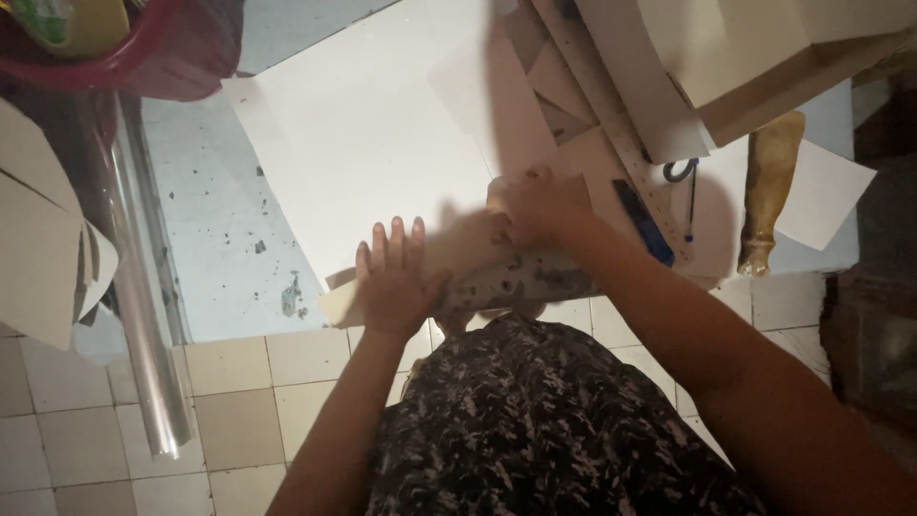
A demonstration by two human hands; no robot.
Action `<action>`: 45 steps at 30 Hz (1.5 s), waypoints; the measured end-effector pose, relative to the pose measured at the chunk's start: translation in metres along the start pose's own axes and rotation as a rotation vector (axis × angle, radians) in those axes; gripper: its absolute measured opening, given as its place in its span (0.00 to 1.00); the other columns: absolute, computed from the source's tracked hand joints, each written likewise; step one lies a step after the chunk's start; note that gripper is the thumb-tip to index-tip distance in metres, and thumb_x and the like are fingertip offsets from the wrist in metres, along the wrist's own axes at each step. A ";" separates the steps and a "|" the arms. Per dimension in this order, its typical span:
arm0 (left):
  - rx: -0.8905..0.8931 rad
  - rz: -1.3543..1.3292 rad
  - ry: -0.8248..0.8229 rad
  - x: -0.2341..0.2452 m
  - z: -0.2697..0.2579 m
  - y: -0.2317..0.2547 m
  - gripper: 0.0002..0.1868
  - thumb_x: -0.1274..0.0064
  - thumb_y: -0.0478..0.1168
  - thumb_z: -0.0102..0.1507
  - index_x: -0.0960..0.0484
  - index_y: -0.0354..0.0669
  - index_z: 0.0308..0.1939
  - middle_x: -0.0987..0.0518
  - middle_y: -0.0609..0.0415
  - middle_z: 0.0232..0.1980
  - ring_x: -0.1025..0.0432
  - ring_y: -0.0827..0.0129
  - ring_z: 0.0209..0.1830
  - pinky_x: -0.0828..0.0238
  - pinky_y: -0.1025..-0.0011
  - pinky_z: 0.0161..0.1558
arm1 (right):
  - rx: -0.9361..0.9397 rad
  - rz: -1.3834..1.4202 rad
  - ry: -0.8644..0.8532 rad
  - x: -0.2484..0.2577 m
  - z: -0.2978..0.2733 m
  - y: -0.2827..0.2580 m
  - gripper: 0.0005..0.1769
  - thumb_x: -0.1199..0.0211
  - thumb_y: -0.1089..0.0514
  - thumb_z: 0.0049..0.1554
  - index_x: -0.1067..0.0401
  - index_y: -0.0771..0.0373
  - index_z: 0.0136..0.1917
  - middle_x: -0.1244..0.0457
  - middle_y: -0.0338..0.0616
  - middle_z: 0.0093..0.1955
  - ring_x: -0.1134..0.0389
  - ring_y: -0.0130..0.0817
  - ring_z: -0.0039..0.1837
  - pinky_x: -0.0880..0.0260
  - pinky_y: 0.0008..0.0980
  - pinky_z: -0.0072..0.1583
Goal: Measuring, cutting, and folding cardboard to assemble a box base using a utility knife, ruler, and scissors.
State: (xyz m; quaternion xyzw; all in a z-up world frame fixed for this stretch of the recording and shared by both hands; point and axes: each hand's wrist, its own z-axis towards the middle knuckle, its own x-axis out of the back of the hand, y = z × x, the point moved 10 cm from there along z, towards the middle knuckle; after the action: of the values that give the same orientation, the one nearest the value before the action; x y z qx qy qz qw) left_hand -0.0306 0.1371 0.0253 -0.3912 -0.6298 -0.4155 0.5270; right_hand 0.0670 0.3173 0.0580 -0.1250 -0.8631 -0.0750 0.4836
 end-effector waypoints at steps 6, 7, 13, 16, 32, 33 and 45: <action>-0.020 0.065 0.391 0.007 -0.015 0.005 0.43 0.56 0.74 0.66 0.33 0.57 0.79 0.36 0.41 0.80 0.46 0.29 0.79 0.49 0.31 0.71 | -0.038 0.182 0.355 -0.043 -0.009 -0.006 0.32 0.48 0.33 0.63 0.25 0.58 0.65 0.34 0.49 0.67 0.39 0.52 0.74 0.51 0.58 0.80; -0.011 0.085 0.406 0.008 -0.015 0.005 0.42 0.58 0.75 0.67 0.31 0.58 0.77 0.35 0.41 0.79 0.45 0.29 0.78 0.48 0.30 0.70 | 0.025 0.117 0.543 -0.048 -0.011 -0.011 0.32 0.56 0.34 0.67 0.34 0.54 0.73 0.43 0.51 0.76 0.46 0.57 0.79 0.55 0.67 0.78; 0.001 0.101 0.444 0.002 -0.014 0.005 0.42 0.60 0.76 0.65 0.29 0.60 0.76 0.32 0.41 0.78 0.43 0.26 0.77 0.48 0.26 0.68 | 0.018 0.060 1.001 -0.043 -0.026 -0.029 0.31 0.59 0.44 0.68 0.38 0.43 0.82 0.47 0.49 0.85 0.50 0.59 0.84 0.59 0.72 0.78; -0.003 0.114 0.468 -0.002 -0.015 0.006 0.43 0.59 0.75 0.64 0.30 0.60 0.76 0.34 0.40 0.80 0.43 0.25 0.77 0.47 0.26 0.68 | -0.002 0.077 0.992 -0.039 -0.027 -0.048 0.34 0.63 0.41 0.68 0.43 0.43 0.85 0.49 0.48 0.86 0.52 0.58 0.85 0.62 0.72 0.78; 0.000 0.252 0.115 -0.028 -0.055 -0.047 0.31 0.56 0.53 0.72 0.37 0.57 0.80 0.44 0.45 0.85 0.52 0.37 0.85 0.46 0.40 0.78 | -0.156 -0.085 0.362 -0.101 -0.016 -0.005 0.43 0.55 0.29 0.63 0.55 0.43 0.86 0.60 0.44 0.89 0.63 0.53 0.88 0.61 0.70 0.81; -0.005 0.251 0.117 -0.027 -0.057 -0.046 0.31 0.56 0.53 0.72 0.37 0.57 0.80 0.44 0.45 0.85 0.52 0.37 0.85 0.46 0.40 0.78 | -0.161 -0.086 0.362 -0.102 -0.020 0.005 0.43 0.55 0.29 0.63 0.55 0.43 0.86 0.60 0.44 0.89 0.63 0.53 0.88 0.61 0.70 0.81; 0.045 -0.048 0.111 -0.009 -0.061 -0.043 0.47 0.59 0.71 0.66 0.43 0.53 0.83 0.53 0.47 0.88 0.58 0.35 0.85 0.61 0.39 0.81 | -0.209 0.024 0.802 -0.082 -0.042 0.028 0.40 0.77 0.27 0.69 0.64 0.37 0.88 0.68 0.39 0.91 0.73 0.53 0.89 0.81 0.69 0.81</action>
State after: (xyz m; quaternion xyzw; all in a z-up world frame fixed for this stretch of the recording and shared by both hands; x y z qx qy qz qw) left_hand -0.0489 0.0640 0.0178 -0.3403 -0.6181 -0.4349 0.5594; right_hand 0.1506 0.3214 0.0105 -0.1445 -0.5923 -0.1995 0.7671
